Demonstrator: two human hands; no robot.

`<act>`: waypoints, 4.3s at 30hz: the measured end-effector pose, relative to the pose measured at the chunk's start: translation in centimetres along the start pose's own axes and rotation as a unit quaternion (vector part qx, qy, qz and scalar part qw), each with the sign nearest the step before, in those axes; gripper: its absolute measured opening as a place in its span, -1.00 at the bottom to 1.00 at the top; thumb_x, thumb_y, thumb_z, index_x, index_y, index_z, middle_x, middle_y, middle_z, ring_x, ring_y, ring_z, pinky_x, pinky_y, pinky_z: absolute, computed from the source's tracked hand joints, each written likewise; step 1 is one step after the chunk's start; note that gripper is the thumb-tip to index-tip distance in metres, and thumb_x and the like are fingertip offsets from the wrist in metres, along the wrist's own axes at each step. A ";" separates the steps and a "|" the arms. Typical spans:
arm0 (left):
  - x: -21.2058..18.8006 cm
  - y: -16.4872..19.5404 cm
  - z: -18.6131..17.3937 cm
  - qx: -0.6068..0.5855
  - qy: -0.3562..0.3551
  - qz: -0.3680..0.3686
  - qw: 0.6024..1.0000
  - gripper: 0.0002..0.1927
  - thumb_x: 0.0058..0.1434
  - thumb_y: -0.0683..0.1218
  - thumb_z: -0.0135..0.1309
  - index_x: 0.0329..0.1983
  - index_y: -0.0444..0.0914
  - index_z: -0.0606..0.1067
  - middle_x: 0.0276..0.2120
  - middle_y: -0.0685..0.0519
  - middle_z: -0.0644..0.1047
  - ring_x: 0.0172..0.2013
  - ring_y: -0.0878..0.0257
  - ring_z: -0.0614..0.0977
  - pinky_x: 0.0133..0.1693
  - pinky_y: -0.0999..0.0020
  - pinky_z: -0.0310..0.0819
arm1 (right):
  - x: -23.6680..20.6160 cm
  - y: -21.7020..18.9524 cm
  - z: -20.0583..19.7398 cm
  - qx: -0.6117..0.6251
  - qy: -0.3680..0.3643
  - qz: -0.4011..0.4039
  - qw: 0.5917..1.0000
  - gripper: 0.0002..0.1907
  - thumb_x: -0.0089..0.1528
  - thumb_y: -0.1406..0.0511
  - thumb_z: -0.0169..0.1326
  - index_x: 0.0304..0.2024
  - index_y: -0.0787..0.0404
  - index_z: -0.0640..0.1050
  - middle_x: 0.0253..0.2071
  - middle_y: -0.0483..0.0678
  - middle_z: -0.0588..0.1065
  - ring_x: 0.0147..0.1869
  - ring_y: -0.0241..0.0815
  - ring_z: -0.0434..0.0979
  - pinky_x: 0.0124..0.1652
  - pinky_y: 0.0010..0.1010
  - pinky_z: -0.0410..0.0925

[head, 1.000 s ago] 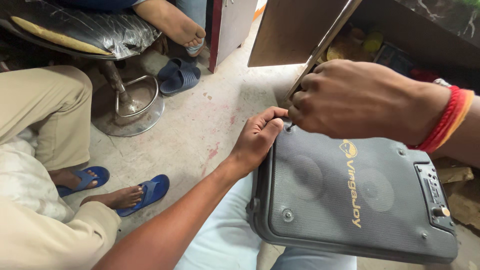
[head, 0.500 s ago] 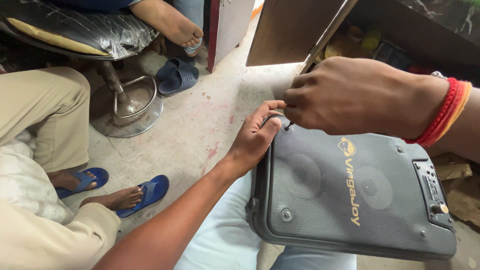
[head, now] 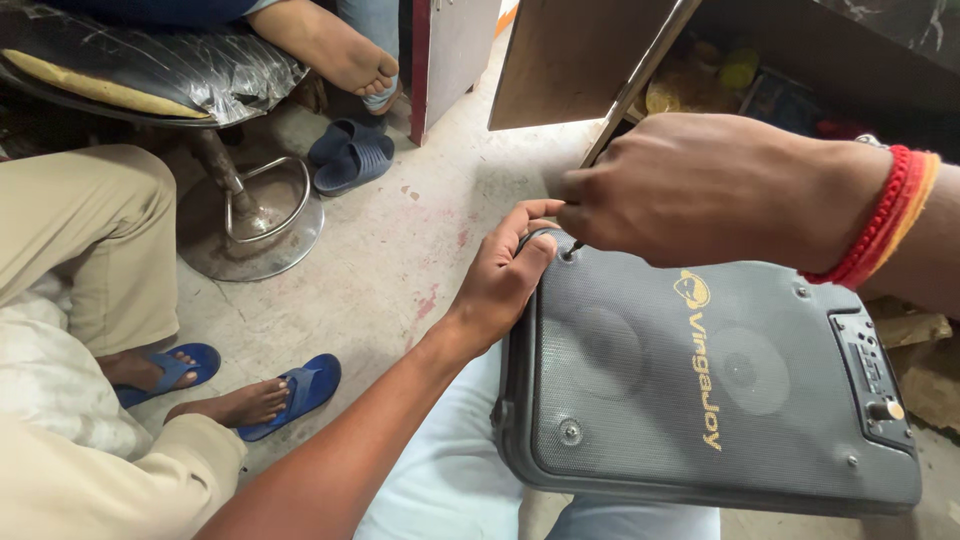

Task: The person repairs a portable Vingajoy speaker resting on their lap. They use a screwdriver to remove screws from the white back panel, flip the speaker over, and continue unscrewing screws around the gray grille side and control panel edge.

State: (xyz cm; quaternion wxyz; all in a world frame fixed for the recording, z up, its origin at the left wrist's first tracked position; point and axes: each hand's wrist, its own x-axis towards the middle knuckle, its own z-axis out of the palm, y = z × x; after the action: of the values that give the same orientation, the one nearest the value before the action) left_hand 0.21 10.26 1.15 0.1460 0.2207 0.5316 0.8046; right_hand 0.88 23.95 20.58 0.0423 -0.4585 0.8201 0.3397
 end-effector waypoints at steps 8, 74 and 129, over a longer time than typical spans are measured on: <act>-0.1 -0.1 -0.1 0.006 -0.002 -0.002 1.000 -0.59 0.36 -0.14 -0.10 0.26 -0.31 0.40 -0.16 0.18 0.45 -0.35 0.55 0.34 -0.29 0.59 0.29 | 0.0 -1.0 -0.2 -0.140 -0.038 -0.056 0.988 -0.74 0.29 0.24 0.01 -0.48 0.16 0.56 -0.46 -0.13 0.52 -0.32 -0.14 0.60 -0.24 -0.26 0.46; -0.1 -0.6 -0.1 -0.028 -0.023 0.016 0.999 -0.61 0.38 -0.14 -0.13 0.25 -0.32 0.37 -0.15 0.18 0.49 -0.24 0.55 0.45 -0.13 0.60 0.40 | 0.8 -1.1 -1.3 -0.011 -0.159 0.089 0.983 -0.77 0.28 0.28 0.03 -0.48 0.05 0.58 -0.55 -0.13 0.54 -0.46 -0.21 0.57 -0.39 -0.32 0.40; 0.1 -1.2 -0.4 -0.013 -0.022 0.009 1.000 -0.57 0.38 -0.12 -0.10 0.29 -0.33 0.35 -0.16 0.18 0.43 -0.28 0.53 0.37 -0.20 0.59 0.32 | 1.2 -1.6 -1.7 0.189 -0.219 0.242 0.926 -0.86 0.09 0.34 0.15 -0.52 0.31 0.56 -0.51 0.13 0.59 -0.41 0.10 0.63 -0.35 -0.13 0.44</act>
State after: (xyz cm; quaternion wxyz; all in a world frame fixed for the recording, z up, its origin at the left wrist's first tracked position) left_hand -0.10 10.47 -0.09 0.1529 0.2415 0.5157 0.8077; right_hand 1.88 21.52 20.65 0.2229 -0.1436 0.9255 0.2706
